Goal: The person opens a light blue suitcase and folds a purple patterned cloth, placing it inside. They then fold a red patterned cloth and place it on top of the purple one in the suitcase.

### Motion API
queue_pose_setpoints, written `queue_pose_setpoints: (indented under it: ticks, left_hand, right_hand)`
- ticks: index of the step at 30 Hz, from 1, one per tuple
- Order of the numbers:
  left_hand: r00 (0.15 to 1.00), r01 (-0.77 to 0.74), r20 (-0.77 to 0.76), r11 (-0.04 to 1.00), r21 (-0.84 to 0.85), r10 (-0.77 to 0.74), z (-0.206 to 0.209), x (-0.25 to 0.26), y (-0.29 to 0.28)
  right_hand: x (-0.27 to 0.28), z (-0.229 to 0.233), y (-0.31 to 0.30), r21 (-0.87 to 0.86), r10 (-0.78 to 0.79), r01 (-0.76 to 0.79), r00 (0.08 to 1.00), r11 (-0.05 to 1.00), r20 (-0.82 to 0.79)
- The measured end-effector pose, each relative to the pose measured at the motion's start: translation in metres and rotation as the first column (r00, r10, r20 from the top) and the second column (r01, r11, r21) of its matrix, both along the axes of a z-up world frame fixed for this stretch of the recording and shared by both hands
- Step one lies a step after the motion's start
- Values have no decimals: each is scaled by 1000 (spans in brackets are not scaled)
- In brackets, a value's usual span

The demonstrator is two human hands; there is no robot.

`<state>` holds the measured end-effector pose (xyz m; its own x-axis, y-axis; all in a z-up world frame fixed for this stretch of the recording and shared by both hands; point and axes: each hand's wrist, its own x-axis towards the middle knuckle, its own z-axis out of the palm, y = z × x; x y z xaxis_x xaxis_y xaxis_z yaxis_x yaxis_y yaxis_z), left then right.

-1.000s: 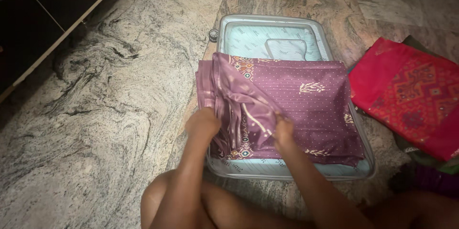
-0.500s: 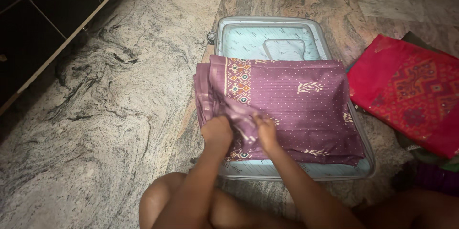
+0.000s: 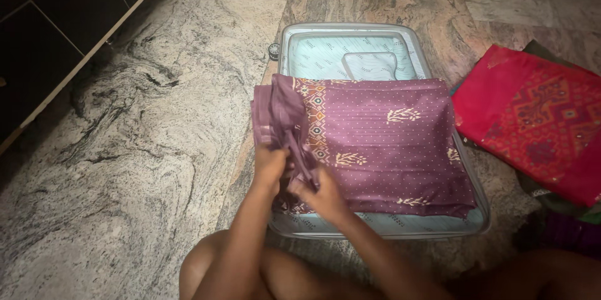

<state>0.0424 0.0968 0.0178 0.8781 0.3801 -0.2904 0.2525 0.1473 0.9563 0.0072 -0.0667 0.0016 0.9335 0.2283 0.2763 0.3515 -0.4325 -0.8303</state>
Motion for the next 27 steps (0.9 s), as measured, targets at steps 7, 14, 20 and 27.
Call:
queue_pose_setpoints:
  ticks: [7, 14, 20, 27]
  left_hand:
    - [988, 147, -15, 962, -229, -154, 29, -5, -5]
    - [997, -7, -77, 996, -90, 0, 5, 12, 8]
    - [984, 26, -169, 991, -134, -49, -5, 17, 17]
    - [946, 211, -247, 977, -14, -208, 17, 6, 8]
  right_hand:
    - [31, -72, -3, 103, -27, 26, 1000, 994, 13]
    - [120, -87, -100, 654, 60, 744, 653, 136, -755]
    - [86, -39, -89, 712, 141, 652, 703, 261, -697]
    - [29, -29, 0, 259, 353, -282, 888, 924, -294]
